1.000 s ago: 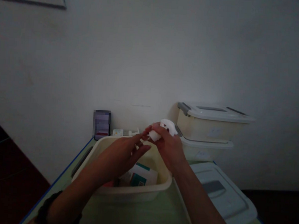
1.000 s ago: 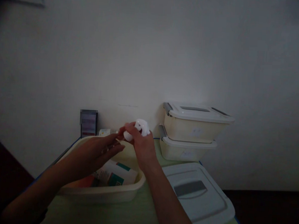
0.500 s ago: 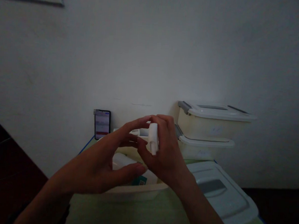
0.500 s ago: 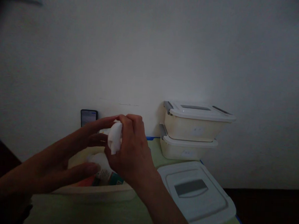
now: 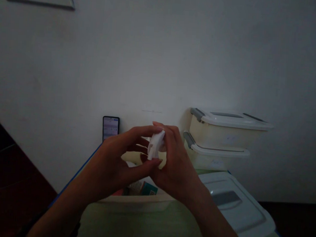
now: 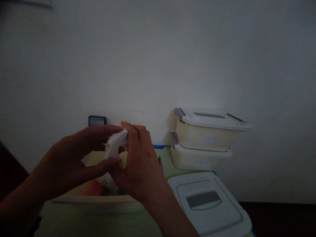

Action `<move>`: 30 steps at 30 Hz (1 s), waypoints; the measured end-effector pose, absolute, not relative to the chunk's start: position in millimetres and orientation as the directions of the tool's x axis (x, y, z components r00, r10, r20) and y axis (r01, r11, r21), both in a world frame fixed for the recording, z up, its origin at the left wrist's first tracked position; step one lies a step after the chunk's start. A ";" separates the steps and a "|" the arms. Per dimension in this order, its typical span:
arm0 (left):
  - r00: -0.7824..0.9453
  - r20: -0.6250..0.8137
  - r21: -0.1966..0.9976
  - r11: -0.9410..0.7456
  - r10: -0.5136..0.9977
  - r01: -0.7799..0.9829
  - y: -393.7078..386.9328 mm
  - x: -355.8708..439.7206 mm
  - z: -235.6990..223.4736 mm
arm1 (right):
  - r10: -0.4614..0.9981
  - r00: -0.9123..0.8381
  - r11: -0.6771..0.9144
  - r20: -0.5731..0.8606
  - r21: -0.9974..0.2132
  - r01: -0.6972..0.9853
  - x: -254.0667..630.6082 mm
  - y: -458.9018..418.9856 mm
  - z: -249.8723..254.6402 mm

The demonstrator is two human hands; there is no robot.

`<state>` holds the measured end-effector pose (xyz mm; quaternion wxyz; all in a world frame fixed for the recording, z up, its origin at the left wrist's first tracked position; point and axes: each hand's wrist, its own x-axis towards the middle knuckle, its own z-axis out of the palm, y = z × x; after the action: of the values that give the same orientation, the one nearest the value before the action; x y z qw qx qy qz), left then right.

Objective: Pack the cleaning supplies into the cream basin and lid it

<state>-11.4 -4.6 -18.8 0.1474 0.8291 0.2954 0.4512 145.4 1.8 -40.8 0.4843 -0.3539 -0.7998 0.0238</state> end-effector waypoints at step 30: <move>0.174 0.357 0.791 -0.396 0.918 0.465 51.9 -62.2 -24.2 | 0.837 -0.377 0.546 0.396 -0.561 0.622 224.1 21.1 -14.8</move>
<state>-62.2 51.9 -24.2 0.2655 0.7188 0.4810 0.4260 224.1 21.1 -14.8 0.3322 -0.4483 -0.8139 0.1619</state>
